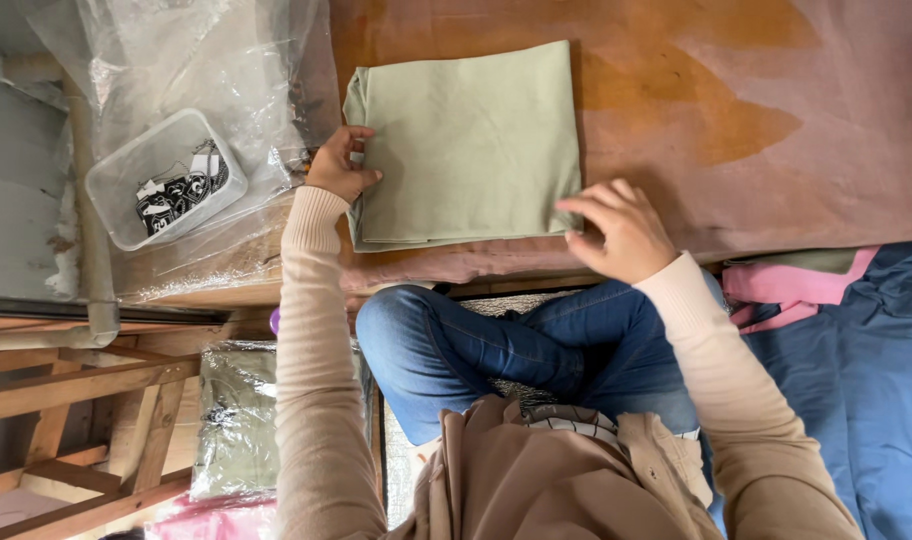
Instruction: The person folds a t-shirt, rolls a lint roller over the fabric, attaches a tag to the collar, and inserts the folded shirt into a plastic bag.
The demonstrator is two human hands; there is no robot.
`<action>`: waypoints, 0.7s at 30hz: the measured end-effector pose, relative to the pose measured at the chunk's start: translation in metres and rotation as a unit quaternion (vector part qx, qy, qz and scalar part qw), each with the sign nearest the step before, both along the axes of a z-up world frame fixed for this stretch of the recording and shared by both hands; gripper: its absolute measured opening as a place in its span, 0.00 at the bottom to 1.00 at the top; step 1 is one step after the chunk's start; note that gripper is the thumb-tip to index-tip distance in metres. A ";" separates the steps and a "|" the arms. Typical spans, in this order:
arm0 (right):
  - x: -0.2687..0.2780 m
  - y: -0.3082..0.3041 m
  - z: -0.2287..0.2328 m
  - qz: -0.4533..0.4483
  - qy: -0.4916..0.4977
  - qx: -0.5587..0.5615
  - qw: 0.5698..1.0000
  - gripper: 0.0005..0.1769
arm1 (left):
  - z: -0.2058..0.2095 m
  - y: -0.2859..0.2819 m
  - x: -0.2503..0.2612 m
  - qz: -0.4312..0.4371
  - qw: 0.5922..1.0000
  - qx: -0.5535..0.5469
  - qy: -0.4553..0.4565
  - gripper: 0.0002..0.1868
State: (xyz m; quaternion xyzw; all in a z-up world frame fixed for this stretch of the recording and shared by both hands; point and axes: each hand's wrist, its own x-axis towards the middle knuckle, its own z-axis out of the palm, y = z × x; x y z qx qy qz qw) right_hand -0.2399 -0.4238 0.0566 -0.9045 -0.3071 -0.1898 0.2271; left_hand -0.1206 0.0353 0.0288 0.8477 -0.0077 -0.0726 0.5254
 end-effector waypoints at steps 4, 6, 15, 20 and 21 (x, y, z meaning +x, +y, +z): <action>0.038 0.013 0.013 -0.006 0.016 0.061 0.998 0.22 | 0.003 -0.004 0.006 0.008 1.000 0.010 0.005 0.39; 0.054 0.031 0.019 -0.006 0.023 0.063 0.998 0.27 | -0.005 0.000 0.016 0.005 0.997 -0.071 -0.009 0.36; 0.060 0.057 0.009 -0.057 0.186 -0.097 0.976 0.48 | 0.034 -0.025 -0.028 -0.015 0.996 -0.054 -0.075 0.33; 0.062 0.056 0.010 -0.060 0.198 -0.148 0.967 0.56 | 0.000 -0.014 -0.001 -0.015 0.998 0.007 -0.068 0.37; 0.063 0.055 0.011 -0.058 0.200 -0.159 0.965 0.57 | -0.003 -0.012 0.005 -0.025 0.997 0.047 -0.062 0.39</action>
